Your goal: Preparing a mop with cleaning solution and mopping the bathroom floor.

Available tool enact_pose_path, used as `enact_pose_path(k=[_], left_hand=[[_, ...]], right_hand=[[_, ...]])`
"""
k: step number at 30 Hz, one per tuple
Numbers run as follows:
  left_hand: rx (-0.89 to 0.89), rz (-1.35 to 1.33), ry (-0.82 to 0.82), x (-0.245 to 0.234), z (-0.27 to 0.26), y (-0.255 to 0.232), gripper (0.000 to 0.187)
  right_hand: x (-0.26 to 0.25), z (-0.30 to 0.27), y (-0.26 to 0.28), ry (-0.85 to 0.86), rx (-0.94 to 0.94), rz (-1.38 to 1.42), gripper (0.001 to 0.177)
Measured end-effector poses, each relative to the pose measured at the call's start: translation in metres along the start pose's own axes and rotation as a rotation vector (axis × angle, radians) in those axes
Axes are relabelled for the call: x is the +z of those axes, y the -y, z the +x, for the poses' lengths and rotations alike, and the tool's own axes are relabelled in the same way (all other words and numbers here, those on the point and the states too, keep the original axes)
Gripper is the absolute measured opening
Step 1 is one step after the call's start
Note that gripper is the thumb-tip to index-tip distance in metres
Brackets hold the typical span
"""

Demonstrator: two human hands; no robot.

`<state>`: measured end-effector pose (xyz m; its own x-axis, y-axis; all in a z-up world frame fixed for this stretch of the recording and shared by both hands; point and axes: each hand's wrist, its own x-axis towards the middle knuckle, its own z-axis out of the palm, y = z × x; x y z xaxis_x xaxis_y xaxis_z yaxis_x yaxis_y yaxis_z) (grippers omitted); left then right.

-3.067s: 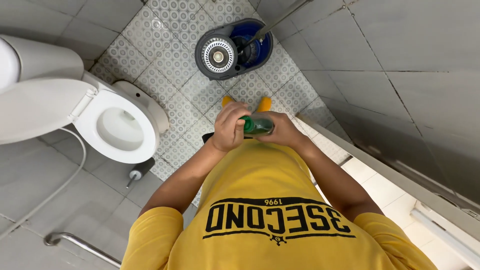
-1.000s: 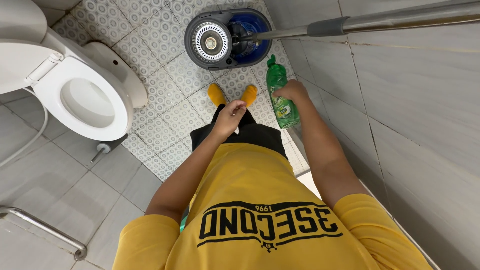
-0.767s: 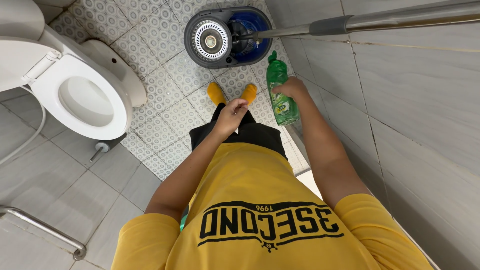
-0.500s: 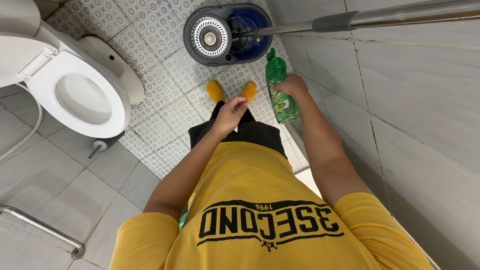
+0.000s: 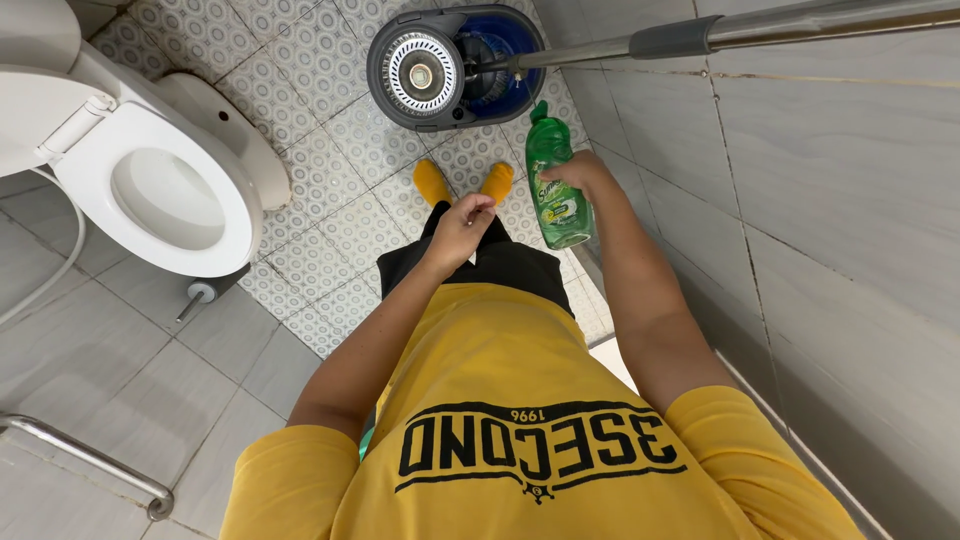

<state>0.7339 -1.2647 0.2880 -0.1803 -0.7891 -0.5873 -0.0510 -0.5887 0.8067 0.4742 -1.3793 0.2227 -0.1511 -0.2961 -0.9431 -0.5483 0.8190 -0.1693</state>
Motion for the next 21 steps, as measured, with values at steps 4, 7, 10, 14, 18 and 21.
enact_pose_path(k=[4,7,10,14,18,21], left_hand=[[0.007,0.040,0.004,-0.002,-0.002,-0.005,0.025],[0.015,0.032,0.004,-0.005,-0.002,-0.003,0.024],[0.016,0.041,0.005,-0.007,-0.003,-0.004,0.025],[0.006,0.034,0.020,-0.008,-0.005,-0.004,0.025],[-0.010,0.063,0.026,-0.008,-0.007,-0.007,0.025],[-0.011,0.030,0.045,-0.010,-0.007,0.000,0.027]], right_hand=[[0.004,0.010,-0.008,0.076,0.067,0.037,0.063],[0.007,0.015,-0.015,0.030,0.051,0.022,0.069],[0.008,0.008,-0.015,0.058,0.090,0.085,0.070],[0.010,-0.003,-0.014,0.107,0.115,0.160,0.063],[0.016,0.000,-0.016,0.203,0.198,0.229,0.056],[0.023,0.004,-0.019,0.204,0.183,0.273,0.053]])
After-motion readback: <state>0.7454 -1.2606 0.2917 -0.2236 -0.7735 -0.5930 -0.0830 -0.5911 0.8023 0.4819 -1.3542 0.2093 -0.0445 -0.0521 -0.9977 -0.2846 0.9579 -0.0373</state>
